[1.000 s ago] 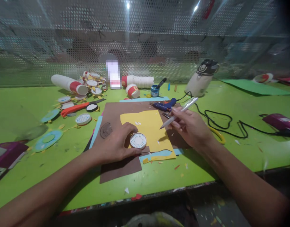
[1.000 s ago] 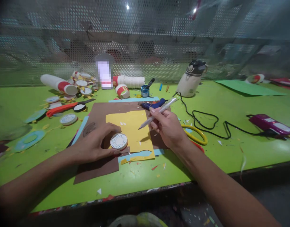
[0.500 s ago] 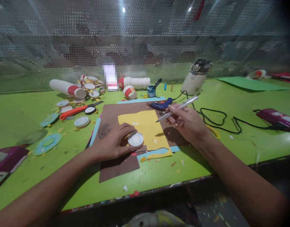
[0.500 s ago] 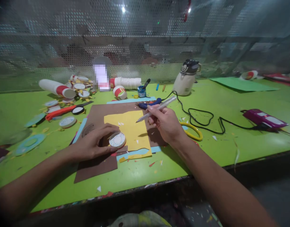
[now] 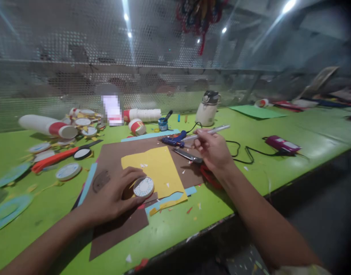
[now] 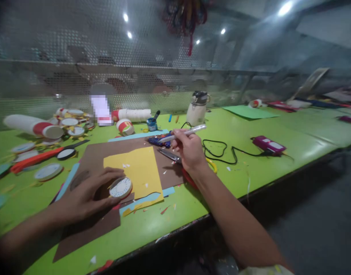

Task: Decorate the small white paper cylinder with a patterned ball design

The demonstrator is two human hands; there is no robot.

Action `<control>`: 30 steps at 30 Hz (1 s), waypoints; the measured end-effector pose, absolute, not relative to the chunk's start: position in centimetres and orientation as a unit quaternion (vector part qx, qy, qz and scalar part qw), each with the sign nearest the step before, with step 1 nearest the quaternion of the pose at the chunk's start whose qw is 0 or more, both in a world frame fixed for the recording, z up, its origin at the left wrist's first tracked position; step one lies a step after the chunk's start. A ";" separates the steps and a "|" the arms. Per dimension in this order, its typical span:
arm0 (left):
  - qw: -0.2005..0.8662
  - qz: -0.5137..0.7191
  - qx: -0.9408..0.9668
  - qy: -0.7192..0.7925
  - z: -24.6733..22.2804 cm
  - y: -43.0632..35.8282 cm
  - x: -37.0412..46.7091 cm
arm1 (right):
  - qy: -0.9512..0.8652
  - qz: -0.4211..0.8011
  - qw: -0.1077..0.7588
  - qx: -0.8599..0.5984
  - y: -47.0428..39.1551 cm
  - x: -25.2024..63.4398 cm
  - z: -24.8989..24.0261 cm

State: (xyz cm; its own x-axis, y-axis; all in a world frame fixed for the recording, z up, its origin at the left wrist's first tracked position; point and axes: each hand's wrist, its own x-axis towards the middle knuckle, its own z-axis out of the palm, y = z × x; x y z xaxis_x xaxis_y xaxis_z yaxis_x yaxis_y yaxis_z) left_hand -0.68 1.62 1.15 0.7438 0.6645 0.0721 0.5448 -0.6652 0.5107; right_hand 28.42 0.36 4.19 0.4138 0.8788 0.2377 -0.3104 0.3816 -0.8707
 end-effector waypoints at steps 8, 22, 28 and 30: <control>0.236 0.143 0.882 0.383 -0.2 1.8 -1.1 | -0.319 0.343 0.803 -0.369 0.5 30.0 4.8; 0.234 0.180 0.886 0.356 0.6 1.2 0.0 | -0.327 0.267 0.817 -0.394 1.3 31.5 4.7; 0.232 0.181 0.891 0.344 1.1 0.8 0.0 | -0.436 0.290 0.729 -0.441 1.3 30.4 6.5; 0.234 0.184 0.892 0.341 1.1 0.8 -0.1 | -0.485 0.302 0.687 -0.448 0.8 29.3 6.9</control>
State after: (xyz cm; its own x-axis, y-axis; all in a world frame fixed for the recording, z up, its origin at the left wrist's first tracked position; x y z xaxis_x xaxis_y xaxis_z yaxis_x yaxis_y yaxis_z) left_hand -0.10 0.75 1.09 0.7003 0.6936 0.1685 0.5213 -0.6583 0.5431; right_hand 29.35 0.85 6.91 0.3458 0.8504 0.3965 0.0187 0.4162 -0.9091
